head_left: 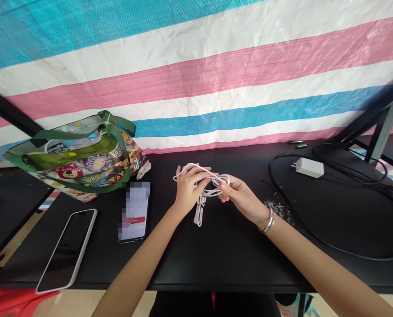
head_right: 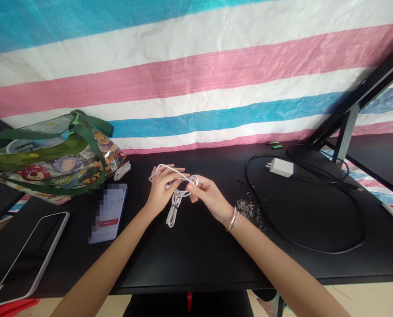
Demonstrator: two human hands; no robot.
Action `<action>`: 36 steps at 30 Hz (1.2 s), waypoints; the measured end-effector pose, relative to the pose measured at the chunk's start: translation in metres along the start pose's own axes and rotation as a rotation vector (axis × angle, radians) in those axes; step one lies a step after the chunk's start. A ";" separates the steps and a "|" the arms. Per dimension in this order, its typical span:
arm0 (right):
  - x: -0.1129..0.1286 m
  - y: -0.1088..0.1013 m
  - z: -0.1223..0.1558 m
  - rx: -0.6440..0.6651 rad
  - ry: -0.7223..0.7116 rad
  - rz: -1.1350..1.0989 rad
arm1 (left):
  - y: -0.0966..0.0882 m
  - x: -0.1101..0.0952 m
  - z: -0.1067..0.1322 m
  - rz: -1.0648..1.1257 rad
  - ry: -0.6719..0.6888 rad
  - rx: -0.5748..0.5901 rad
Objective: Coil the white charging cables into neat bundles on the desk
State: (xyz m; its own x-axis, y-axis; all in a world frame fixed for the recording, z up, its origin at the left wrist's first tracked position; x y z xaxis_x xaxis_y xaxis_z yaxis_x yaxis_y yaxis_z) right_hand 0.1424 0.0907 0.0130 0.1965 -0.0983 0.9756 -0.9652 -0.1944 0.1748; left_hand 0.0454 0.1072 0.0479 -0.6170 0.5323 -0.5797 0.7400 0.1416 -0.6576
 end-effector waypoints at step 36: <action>-0.010 0.006 0.005 0.068 0.187 -0.056 | 0.008 0.023 0.009 -0.324 -0.209 0.169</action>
Point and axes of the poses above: each hand's wrist, its own z-axis away from the middle knuckle, its own y-axis out of the palm, x = y × z, the point moved 10 cm from there along -z, towards the middle knuckle, and after that the axes turned 4 degrees about -x, right-handed, at the moved point
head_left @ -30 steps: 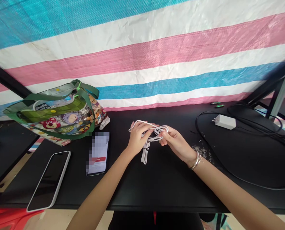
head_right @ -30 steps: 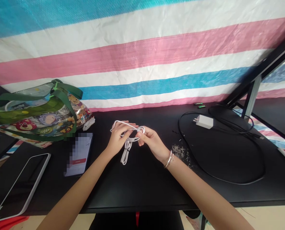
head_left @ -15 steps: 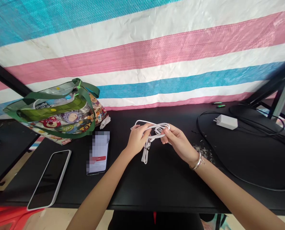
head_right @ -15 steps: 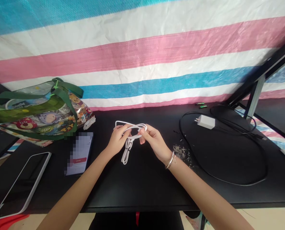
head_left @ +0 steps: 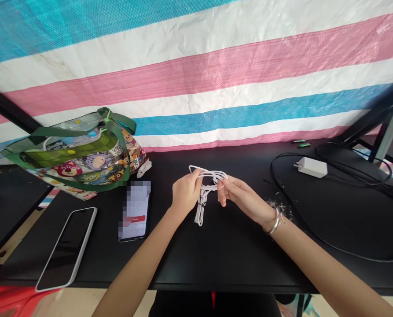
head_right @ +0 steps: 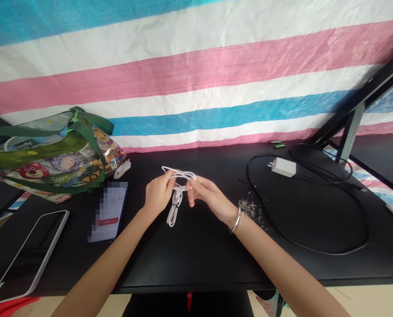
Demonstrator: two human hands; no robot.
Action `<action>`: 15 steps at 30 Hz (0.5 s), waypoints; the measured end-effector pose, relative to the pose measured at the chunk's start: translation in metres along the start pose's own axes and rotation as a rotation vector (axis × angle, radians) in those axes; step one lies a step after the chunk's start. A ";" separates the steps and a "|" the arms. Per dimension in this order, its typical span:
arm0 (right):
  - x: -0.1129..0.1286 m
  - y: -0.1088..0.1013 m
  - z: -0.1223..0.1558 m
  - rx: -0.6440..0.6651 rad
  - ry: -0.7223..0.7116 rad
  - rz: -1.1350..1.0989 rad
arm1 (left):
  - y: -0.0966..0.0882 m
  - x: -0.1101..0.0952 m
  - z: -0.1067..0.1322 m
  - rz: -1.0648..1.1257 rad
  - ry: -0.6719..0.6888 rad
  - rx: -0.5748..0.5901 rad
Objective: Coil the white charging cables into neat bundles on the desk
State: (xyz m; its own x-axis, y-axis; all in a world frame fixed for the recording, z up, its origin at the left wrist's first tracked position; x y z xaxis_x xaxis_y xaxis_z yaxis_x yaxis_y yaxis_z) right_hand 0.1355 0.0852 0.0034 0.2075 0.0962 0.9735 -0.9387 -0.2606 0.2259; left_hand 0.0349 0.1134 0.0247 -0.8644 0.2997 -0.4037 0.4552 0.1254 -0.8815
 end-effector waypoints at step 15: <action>0.034 -0.006 0.008 -0.155 -0.376 0.509 | -0.036 0.009 0.002 0.114 0.076 -0.405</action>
Point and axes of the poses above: each hand's wrist, its own z-axis away from the middle knuckle, its own y-axis out of the palm, x = y × z, the point moved 10 cm from there along -z, towards the middle knuckle, and after that the axes turned 4 degrees about -x, right-handed, at the moved point
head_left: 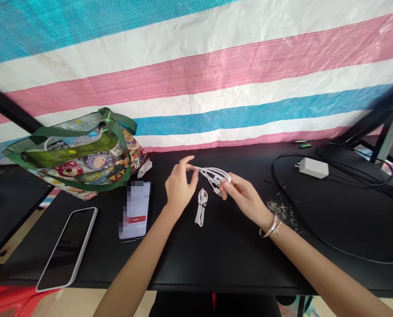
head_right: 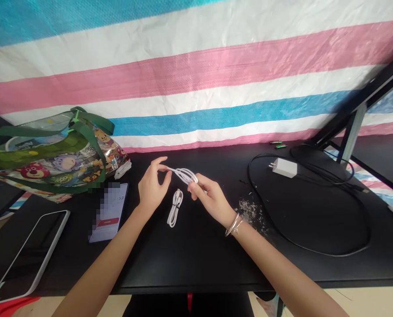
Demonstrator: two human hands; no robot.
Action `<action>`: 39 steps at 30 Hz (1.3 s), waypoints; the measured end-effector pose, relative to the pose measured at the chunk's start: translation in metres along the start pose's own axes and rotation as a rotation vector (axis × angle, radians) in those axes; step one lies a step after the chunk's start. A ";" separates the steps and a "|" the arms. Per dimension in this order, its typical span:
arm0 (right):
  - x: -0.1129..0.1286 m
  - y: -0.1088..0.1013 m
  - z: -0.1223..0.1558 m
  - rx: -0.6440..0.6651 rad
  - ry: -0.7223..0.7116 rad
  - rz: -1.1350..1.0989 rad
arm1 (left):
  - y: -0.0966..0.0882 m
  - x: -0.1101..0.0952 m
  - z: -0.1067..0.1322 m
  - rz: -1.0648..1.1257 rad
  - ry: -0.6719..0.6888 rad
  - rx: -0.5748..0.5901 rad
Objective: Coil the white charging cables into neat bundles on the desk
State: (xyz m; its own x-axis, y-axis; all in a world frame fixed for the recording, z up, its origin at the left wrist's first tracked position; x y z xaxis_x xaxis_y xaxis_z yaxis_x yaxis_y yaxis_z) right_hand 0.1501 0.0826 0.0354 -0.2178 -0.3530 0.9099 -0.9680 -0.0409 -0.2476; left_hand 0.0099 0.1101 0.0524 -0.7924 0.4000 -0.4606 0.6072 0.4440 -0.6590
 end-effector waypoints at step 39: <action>-0.008 -0.029 -0.007 -0.173 0.047 -0.022 | 0.048 -0.003 0.018 1.114 -0.510 0.366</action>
Point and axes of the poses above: each hand's wrist, its own z-axis away from the middle knuckle, its own y-axis out of the palm, x = y × z, the point moved 10 cm from there along -z, towards the middle knuckle, and after that the axes turned 4 degrees about -x, right-handed, at the moved point
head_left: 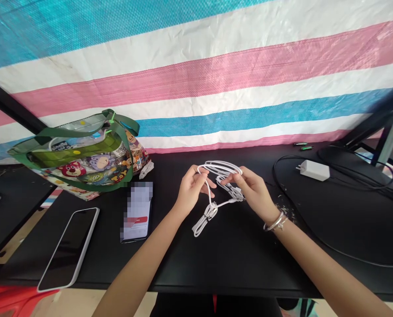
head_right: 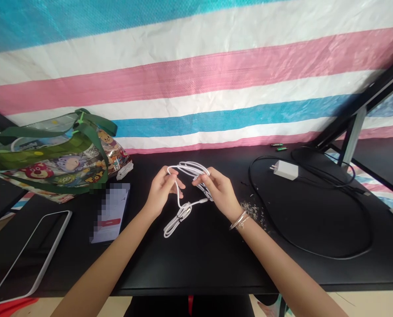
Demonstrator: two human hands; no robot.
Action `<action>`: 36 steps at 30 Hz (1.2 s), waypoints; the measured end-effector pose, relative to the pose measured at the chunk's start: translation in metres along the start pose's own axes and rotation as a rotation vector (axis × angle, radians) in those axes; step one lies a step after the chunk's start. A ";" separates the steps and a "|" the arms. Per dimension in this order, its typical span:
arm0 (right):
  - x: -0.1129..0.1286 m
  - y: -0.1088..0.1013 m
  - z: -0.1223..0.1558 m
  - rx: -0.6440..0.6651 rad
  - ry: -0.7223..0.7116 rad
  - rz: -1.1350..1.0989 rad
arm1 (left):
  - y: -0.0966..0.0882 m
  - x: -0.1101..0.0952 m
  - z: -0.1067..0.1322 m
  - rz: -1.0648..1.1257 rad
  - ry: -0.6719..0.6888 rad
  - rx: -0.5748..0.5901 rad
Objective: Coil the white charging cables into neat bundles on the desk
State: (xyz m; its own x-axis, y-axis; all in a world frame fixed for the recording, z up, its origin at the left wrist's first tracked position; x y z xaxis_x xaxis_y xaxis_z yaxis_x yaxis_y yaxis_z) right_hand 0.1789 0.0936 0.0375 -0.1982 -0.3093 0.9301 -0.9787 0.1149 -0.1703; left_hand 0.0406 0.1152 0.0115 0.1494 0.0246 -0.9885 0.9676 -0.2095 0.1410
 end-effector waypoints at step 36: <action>-0.027 0.042 0.018 0.391 0.376 -0.346 | -0.013 -0.017 0.001 -0.873 0.252 -0.105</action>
State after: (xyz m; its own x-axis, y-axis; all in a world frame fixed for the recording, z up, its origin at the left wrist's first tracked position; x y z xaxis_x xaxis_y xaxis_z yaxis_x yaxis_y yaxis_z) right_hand 0.1422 0.0900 -0.0011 0.0953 0.0938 0.9910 -0.9444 -0.3062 0.1198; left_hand 0.0254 0.1166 0.0263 -0.6159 0.3478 -0.7069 0.7696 0.0736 -0.6343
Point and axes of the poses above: each hand's wrist, its own z-axis away from the middle knuckle, its own y-axis out of the palm, x = y × z, the point moved 10 cm from there along -z, towards the middle knuckle, and after that the axes turned 4 degrees about -x, right-handed, at the moved point
